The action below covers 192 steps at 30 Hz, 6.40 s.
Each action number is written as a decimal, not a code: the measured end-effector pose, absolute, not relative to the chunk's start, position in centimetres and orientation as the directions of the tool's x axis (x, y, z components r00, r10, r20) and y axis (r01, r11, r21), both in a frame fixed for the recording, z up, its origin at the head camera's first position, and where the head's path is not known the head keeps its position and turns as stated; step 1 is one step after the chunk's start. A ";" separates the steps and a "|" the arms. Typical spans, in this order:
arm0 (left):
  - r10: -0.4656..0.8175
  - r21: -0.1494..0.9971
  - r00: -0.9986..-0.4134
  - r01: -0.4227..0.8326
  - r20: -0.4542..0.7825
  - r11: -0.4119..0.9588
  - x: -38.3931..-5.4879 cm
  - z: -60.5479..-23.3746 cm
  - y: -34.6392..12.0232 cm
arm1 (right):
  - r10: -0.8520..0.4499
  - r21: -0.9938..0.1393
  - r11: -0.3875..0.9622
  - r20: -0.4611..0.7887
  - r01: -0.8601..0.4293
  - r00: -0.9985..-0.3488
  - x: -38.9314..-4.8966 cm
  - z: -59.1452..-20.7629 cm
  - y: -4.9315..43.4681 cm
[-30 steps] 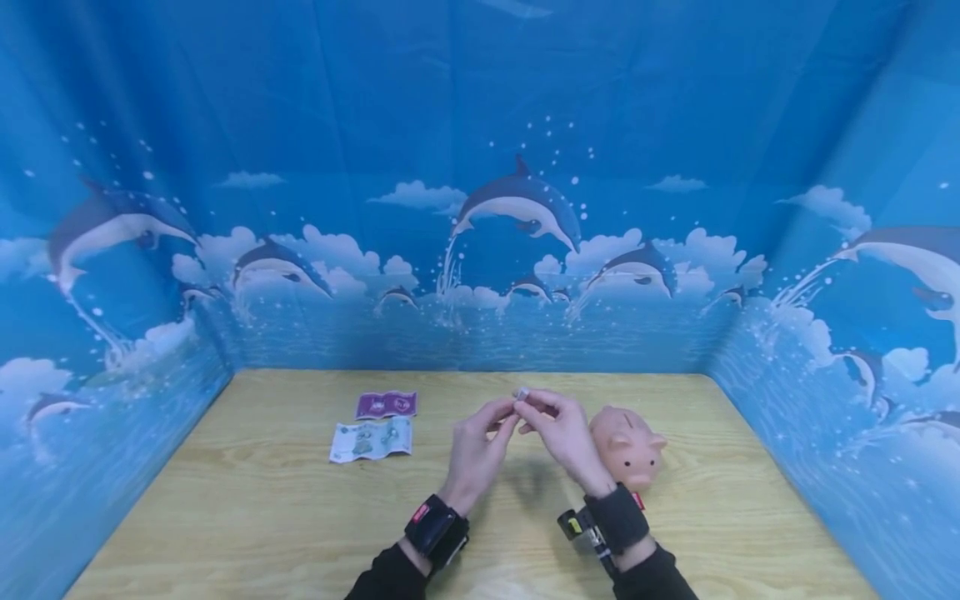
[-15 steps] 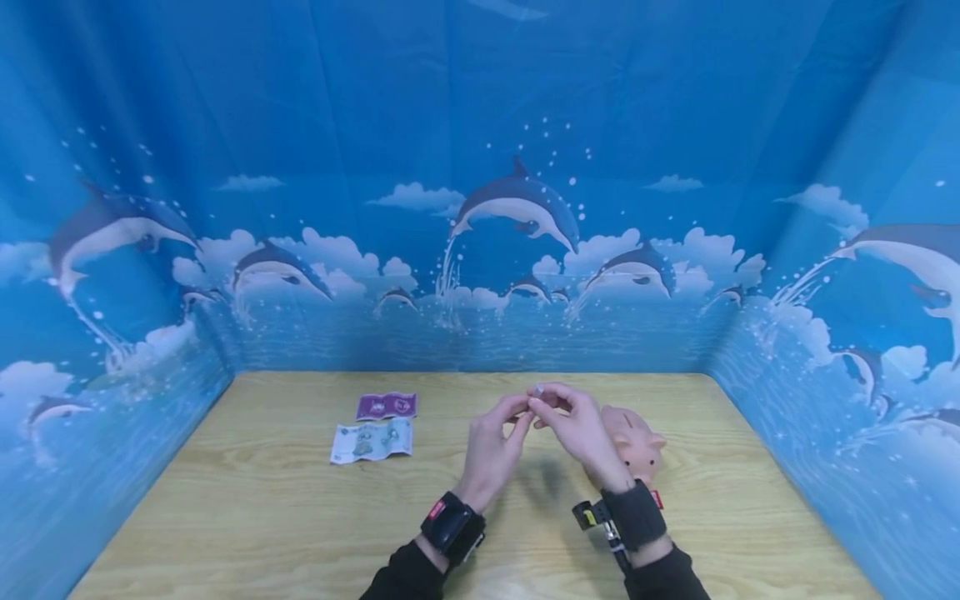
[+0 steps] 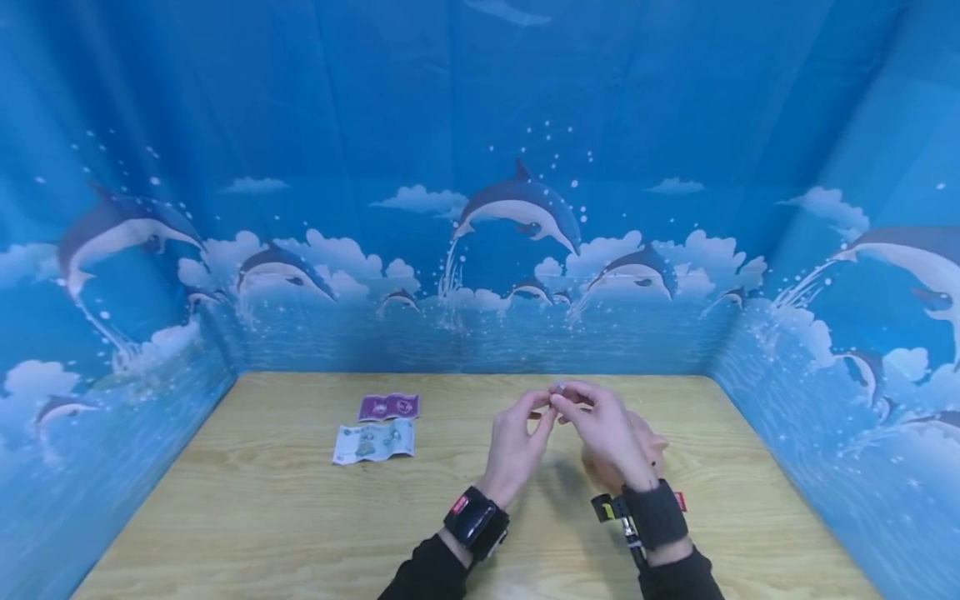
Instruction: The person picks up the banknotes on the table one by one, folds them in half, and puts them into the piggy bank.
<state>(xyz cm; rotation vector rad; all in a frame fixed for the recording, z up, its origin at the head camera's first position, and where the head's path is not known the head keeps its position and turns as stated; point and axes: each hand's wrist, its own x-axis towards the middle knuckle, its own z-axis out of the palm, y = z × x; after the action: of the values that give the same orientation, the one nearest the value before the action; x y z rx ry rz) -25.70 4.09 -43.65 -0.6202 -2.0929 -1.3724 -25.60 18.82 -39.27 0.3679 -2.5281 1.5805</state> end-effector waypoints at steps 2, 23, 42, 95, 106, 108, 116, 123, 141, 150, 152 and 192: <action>0.085 0.681 -0.753 0.632 0.652 0.371 -25.6 -43.6 4.4 | -0.145 -0.838 0.468 0.241 -0.281 -0.960 -25.5 -39.1 19.4; 0.283 0.757 -0.902 0.428 0.326 0.493 -25.8 -44.7 7.2 | -0.109 -0.697 0.677 0.220 -0.235 -0.969 -25.5 -38.1 25.3; 0.349 0.733 -0.875 0.476 0.336 0.486 -25.7 -44.3 10.0 | -0.091 -0.666 0.707 0.247 -0.237 -0.965 -25.1 -38.6 29.8; 0.461 0.341 -0.745 0.644 0.482 0.685 -25.1 -46.5 12.7 | -0.135 -0.569 0.794 0.178 -0.214 -0.975 -25.8 -39.5 29.8; 0.427 0.476 -0.806 0.588 0.409 0.654 -25.2 -46.5 12.9 | -0.136 -0.600 0.778 0.130 -0.187 -0.982 -25.8 -39.2 29.7; 0.422 0.515 -0.819 0.573 0.388 0.638 -25.3 -46.5 13.0 | -0.131 -0.603 0.777 0.130 -0.183 -0.983 -25.8 -39.2 29.7; 0.399 0.585 -0.858 0.512 0.323 0.629 -25.6 -46.8 13.3 | -0.147 -0.592 0.781 0.137 -0.200 -0.980 -25.8 -39.2 29.6; 0.388 0.591 -0.878 0.476 0.280 0.651 -25.7 -47.0 13.7 | -0.143 -0.564 0.802 0.137 -0.196 -0.980 -25.7 -39.2 29.6; 0.403 0.625 -0.887 0.450 0.227 0.638 -25.9 -46.8 13.6 | -0.146 -0.569 0.805 0.083 -0.167 -0.986 -25.5 -39.2 29.5; 0.399 0.614 -0.890 0.445 0.221 0.652 -25.9 -46.8 13.7 | -0.140 -0.553 0.815 0.100 -0.172 -0.985 -25.3 -39.2 29.3; 0.400 0.611 -0.889 0.447 0.222 0.653 -25.9 -46.8 13.7 | -0.140 -0.551 0.816 0.104 -0.174 -0.985 -25.3 -39.2 29.3; 0.408 0.633 -0.891 0.434 0.198 0.641 -25.9 -46.9 13.5 | -0.119 -0.495 0.845 0.196 -0.203 -0.973 -26.2 -40.3 28.9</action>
<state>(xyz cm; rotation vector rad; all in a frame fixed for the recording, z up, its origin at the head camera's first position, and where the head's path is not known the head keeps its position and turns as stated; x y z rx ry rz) -25.91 13.51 -46.92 -0.7216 -2.8120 -1.0994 -26.22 28.86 -40.33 0.2510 -2.8644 0.7944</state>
